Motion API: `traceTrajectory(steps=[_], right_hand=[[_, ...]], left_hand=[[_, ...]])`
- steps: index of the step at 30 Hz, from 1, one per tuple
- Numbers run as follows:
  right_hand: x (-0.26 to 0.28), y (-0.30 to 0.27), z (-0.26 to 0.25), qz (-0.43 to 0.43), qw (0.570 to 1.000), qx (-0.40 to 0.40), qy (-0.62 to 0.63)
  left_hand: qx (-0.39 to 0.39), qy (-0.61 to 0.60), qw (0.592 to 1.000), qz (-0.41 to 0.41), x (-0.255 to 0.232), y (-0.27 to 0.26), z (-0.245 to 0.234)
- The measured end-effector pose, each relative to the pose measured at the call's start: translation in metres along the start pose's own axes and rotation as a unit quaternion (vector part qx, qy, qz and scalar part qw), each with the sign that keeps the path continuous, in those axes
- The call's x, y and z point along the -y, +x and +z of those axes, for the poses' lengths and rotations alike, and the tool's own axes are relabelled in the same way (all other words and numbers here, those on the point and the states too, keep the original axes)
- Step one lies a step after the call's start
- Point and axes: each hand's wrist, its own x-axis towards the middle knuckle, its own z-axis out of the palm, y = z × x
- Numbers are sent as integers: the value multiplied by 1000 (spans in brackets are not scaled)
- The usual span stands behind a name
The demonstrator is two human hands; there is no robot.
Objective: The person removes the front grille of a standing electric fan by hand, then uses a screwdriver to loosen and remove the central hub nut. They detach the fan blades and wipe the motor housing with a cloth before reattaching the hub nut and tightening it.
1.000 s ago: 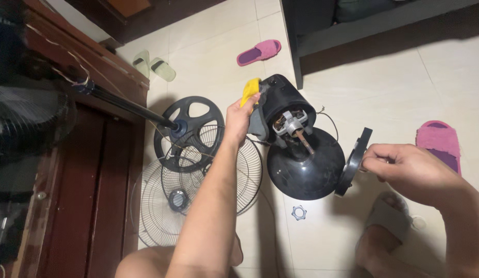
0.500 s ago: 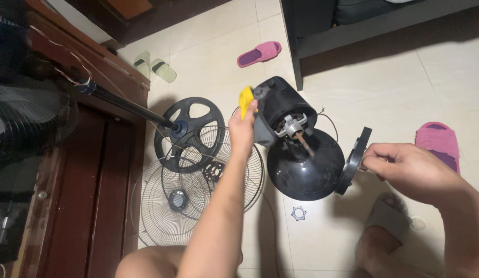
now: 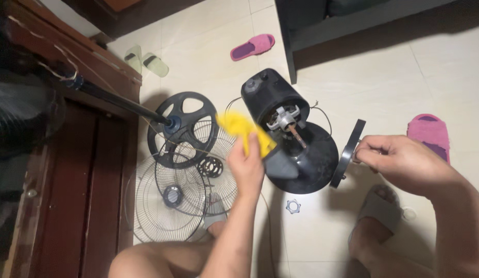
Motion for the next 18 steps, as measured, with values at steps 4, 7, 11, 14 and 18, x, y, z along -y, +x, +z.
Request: traceTrajectory(steps=[4,7,11,14,18], right_hand=[[2,-2,1,6,1000,-12,2],[3,-2,-1,-6,1000,-13,-27],[-4,-1,-1,-10,1000,-9,0],[0,4,-1,-35,999,-6,5],[-3,0,0,-11,1000,-7,1]], left_hand=[[89,227,959,148,-31,23,35],[89,224,964,110,-24,8,52],[67,115,991,-5,14,-47,45],[88,105,982,-131,33,-94,26],[164,178,956,-164,42,-125,-4]])
